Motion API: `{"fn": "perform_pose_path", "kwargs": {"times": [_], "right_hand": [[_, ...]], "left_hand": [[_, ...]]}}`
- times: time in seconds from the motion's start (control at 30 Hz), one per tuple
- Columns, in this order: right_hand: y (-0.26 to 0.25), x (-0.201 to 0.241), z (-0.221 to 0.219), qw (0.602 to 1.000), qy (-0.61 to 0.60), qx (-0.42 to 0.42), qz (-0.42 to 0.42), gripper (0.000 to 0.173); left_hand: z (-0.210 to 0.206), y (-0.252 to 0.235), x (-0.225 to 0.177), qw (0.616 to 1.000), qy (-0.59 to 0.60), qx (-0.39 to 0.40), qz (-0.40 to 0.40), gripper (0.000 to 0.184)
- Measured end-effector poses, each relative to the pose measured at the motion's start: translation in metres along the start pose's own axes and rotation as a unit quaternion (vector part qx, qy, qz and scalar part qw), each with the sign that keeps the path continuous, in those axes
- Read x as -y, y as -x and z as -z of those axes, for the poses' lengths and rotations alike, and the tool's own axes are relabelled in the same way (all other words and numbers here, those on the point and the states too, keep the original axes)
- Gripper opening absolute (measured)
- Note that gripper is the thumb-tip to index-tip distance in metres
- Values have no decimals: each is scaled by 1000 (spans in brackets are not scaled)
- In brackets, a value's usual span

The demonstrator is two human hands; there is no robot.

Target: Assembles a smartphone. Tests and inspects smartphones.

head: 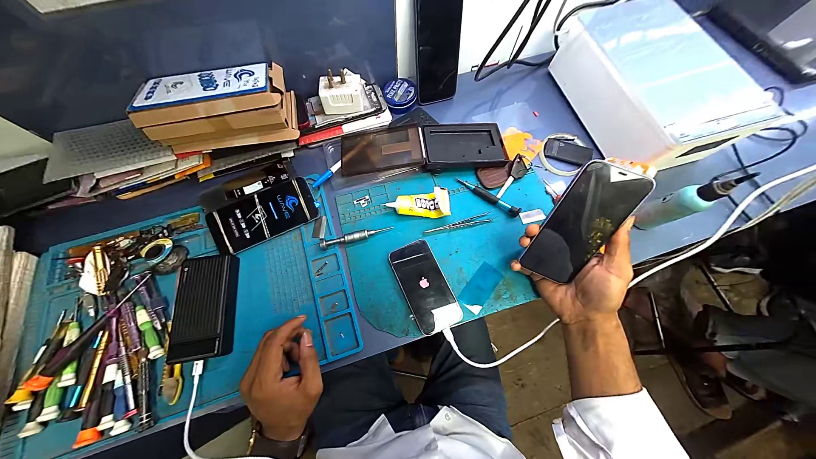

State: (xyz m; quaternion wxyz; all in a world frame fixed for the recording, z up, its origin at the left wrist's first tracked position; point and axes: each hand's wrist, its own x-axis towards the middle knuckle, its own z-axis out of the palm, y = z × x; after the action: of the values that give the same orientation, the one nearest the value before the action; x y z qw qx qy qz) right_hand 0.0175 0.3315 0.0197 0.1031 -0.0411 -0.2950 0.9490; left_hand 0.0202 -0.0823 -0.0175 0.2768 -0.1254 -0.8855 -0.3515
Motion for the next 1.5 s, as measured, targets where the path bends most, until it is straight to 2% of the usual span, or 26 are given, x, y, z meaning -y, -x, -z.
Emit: {"fn": "perform_pose_path", "kwargs": {"times": [0.23,0.4,0.6,0.8,0.9,1.07,1.23,1.5], "right_hand": [[3,-3,-3,1000,16,-4,10,83],[2,-7,-3,998,61,11,20,56],[6,-11,-15,987,159,-31,11,41],[8,-8,-26,963,262,-59,15,37],[7,7,-36,919,384,-89,7,30],[25,26,-40,848,514,-99,-85,33],[34,18,-34,856,481,-99,-163,35],[-12,-3,-50,843,481,-113,-212,46]], "left_hand": [[2,-3,-2,1000,15,19,-19,34],[4,-4,-4,999,18,39,-18,33],[4,-5,-5,999,38,35,-15,29],[8,-5,-6,998,20,50,-11,33],[7,-3,-3,999,25,46,-16,34],[6,-2,0,999,28,35,-23,33],[3,-1,0,999,26,29,-19,33],[3,-1,0,999,25,36,-14,34]]}}
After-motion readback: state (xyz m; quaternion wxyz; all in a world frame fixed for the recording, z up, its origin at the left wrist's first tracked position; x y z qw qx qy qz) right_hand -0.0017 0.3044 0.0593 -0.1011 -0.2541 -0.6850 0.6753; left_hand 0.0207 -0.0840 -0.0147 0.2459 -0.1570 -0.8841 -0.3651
